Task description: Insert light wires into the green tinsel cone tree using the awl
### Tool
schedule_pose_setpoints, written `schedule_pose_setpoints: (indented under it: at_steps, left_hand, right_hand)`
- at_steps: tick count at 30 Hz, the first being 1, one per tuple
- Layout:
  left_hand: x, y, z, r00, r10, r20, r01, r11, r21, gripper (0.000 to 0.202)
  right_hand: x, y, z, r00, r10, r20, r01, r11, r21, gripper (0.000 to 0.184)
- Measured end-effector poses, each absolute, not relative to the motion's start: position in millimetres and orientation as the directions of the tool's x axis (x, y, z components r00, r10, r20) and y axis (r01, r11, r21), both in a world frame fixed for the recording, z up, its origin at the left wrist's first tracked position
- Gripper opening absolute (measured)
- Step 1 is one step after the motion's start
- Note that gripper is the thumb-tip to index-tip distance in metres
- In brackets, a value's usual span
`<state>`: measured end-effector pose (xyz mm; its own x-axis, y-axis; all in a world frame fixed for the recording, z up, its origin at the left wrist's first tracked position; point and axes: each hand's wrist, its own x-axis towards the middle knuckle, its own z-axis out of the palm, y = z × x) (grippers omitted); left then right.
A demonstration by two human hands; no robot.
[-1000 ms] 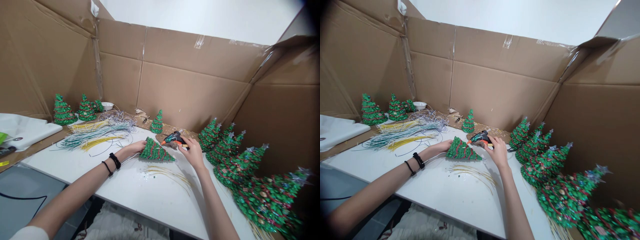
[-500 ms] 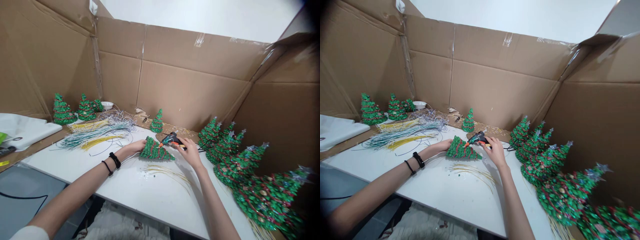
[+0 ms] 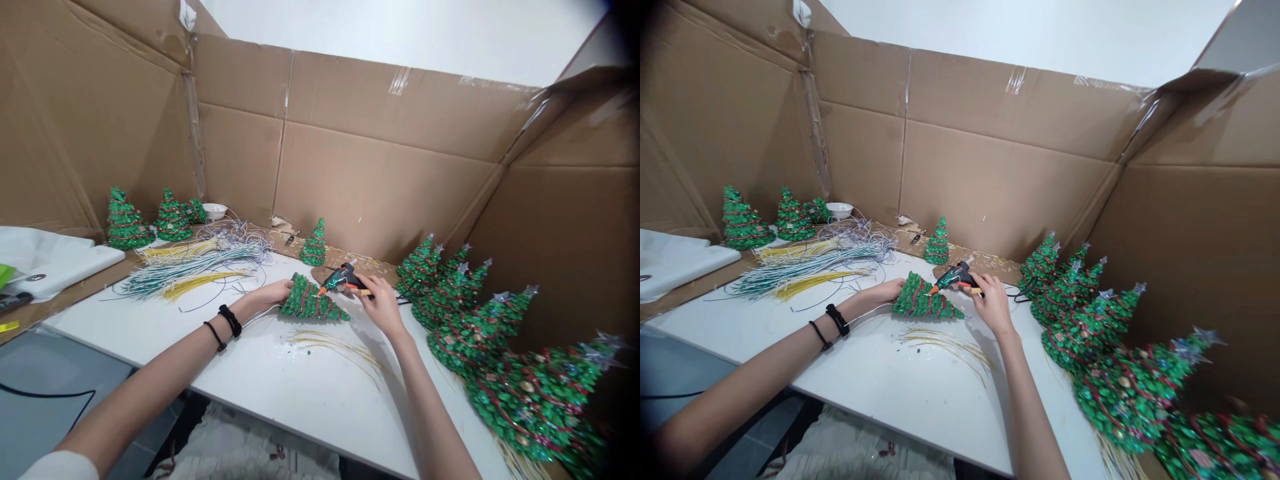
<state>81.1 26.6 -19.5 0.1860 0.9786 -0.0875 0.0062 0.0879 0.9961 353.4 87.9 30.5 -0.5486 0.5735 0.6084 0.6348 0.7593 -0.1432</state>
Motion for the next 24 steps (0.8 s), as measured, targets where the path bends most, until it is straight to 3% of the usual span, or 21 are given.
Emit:
schedule_pose_setpoints:
  at_steps: [15,19,24]
  left_hand:
    - [81.3,26.4,-19.3,0.197,0.977,-0.087,0.009,0.087,0.996,0.017]
    - [81.6,26.3,-20.5,0.225,0.973,-0.058,-0.008,0.061,0.998,0.013]
    - [79.5,25.9,-22.7,0.277,0.960,-0.040,-0.022,0.049,0.999,0.012]
  right_hand:
    - [356.7,89.9,31.4,-0.520,0.577,0.630,0.659,0.740,-0.134,0.040]
    - [361.1,100.7,23.1,-0.333,0.628,0.704,0.708,0.659,-0.253,0.046]
    - [368.9,114.7,0.9,-0.027,0.761,0.648,0.863,0.345,-0.369,0.056]
